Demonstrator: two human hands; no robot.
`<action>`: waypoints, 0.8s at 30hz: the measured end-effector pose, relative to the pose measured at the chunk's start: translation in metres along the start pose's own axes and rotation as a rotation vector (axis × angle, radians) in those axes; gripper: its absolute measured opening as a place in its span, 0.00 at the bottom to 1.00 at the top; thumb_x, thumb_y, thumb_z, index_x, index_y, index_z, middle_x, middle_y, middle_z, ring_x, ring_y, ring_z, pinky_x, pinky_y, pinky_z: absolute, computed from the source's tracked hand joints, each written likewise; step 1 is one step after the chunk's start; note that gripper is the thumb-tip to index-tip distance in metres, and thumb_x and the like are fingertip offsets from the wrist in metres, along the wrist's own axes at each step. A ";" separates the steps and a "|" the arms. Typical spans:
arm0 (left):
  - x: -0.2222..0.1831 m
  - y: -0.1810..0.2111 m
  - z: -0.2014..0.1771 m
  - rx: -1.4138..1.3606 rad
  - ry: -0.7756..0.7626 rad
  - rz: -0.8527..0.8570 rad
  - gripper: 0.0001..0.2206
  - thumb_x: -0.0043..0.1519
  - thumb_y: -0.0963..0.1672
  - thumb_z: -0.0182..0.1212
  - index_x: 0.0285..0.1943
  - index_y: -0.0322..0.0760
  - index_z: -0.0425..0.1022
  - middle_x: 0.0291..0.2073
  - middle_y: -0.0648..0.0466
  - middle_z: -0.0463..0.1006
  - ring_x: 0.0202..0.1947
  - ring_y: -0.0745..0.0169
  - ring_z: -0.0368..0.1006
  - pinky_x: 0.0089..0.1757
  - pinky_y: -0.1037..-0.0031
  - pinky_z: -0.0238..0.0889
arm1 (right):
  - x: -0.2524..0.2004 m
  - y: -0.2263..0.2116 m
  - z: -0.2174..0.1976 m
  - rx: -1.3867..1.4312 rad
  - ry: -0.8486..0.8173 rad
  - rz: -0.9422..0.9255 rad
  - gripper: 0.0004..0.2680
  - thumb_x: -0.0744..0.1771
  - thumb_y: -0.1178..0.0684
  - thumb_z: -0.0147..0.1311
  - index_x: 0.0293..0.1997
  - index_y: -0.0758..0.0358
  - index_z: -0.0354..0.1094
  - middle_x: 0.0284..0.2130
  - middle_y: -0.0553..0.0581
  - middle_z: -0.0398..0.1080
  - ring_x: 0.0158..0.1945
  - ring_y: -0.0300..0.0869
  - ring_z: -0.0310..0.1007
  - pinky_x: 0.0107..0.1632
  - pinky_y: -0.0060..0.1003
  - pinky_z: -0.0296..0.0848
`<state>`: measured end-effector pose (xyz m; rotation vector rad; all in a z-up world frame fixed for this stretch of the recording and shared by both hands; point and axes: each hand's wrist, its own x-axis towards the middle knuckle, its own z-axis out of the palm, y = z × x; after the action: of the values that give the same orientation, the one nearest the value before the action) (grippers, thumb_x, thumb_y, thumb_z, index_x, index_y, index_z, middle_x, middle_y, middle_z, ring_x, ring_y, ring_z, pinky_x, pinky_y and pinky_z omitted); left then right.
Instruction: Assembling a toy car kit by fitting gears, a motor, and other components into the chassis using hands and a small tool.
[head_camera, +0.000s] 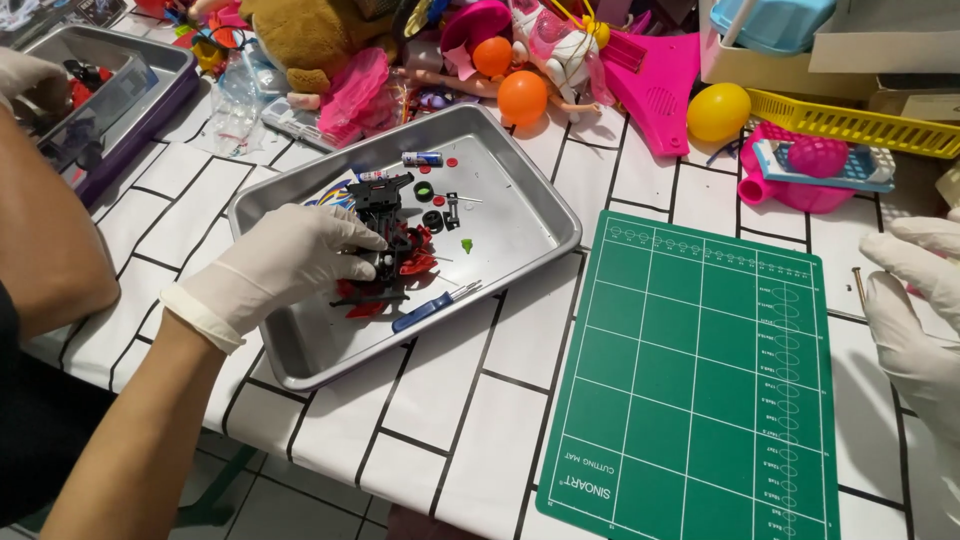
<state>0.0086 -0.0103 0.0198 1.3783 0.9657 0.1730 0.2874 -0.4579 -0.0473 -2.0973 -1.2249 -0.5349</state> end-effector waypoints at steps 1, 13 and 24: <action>0.016 -0.010 -0.012 0.002 0.000 0.000 0.10 0.58 0.31 0.54 0.42 0.25 0.81 0.47 0.47 0.80 0.49 0.60 0.76 0.43 0.76 0.73 | -0.001 0.002 0.001 0.000 0.001 0.002 0.11 0.74 0.74 0.51 0.66 0.84 0.70 0.66 0.81 0.62 0.71 0.66 0.62 0.75 0.57 0.63; 0.053 -0.010 -0.036 1.558 -0.172 0.636 0.16 0.56 0.52 0.67 0.54 0.62 0.84 0.49 0.65 0.85 0.52 0.57 0.79 0.51 0.64 0.69 | -0.007 0.024 0.003 0.032 -0.004 0.010 0.10 0.75 0.76 0.47 0.66 0.88 0.67 0.66 0.84 0.61 0.69 0.68 0.65 0.72 0.55 0.66; 0.025 0.006 -0.012 1.790 -0.207 0.502 0.17 0.58 0.49 0.58 0.57 0.56 0.80 0.46 0.59 0.84 0.45 0.51 0.80 0.42 0.59 0.71 | -0.013 0.033 0.004 0.053 0.003 -0.008 0.10 0.76 0.76 0.48 0.65 0.85 0.68 0.68 0.82 0.61 0.69 0.67 0.65 0.74 0.55 0.64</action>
<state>0.0190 0.0153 0.0148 3.1634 0.3973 -0.6340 0.3101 -0.4745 -0.0687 -2.0479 -1.2330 -0.5038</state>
